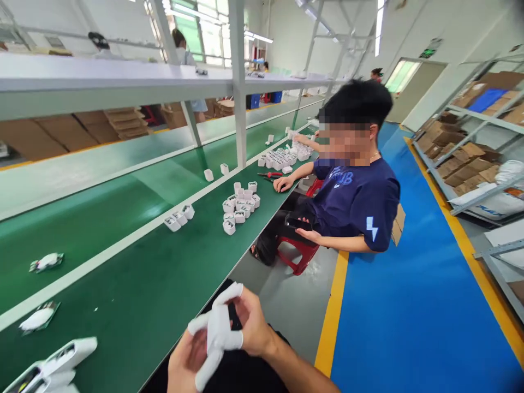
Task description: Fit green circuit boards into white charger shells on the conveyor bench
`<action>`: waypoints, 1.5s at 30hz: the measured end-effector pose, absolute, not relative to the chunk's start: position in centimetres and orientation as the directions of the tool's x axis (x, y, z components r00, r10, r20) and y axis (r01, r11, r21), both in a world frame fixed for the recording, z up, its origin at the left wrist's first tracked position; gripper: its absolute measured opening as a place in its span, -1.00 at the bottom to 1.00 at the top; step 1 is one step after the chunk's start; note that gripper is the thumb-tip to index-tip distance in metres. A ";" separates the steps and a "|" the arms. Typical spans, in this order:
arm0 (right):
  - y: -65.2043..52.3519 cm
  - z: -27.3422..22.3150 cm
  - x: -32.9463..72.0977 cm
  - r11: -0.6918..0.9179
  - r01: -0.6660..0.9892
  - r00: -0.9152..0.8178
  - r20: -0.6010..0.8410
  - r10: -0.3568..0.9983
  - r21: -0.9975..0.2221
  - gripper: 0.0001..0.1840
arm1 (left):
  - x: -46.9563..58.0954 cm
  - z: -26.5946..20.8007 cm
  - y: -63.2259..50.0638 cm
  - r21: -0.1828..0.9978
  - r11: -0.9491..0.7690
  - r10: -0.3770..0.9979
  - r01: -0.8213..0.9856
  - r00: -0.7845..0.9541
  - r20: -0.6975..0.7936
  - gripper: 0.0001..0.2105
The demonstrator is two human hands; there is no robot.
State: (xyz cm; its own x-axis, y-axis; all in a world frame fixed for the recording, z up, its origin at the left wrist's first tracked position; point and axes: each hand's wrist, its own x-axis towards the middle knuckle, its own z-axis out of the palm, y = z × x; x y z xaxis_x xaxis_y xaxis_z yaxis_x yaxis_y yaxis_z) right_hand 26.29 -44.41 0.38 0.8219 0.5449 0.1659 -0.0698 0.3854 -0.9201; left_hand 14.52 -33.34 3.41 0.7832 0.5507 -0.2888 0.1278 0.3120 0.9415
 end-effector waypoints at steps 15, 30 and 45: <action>-38.2 5.6 28.0 0.301 0.448 0.400 0.489 0.775 -0.842 -0.22 | 11.5 3.7 -23.0 0.990 0.107 0.536 -0.090 0.844 0.019 -0.15; -36.9 -1.5 25.6 0.034 0.475 0.417 0.259 0.871 -0.879 -0.54 | 9.0 -2.2 -21.6 0.980 0.038 0.503 -0.197 0.851 0.151 -0.60; -20.2 6.3 27.4 0.140 0.111 0.218 0.162 0.962 -0.984 -0.50 | 3.0 -0.9 -19.7 0.978 0.100 0.730 -0.185 0.681 0.054 -0.62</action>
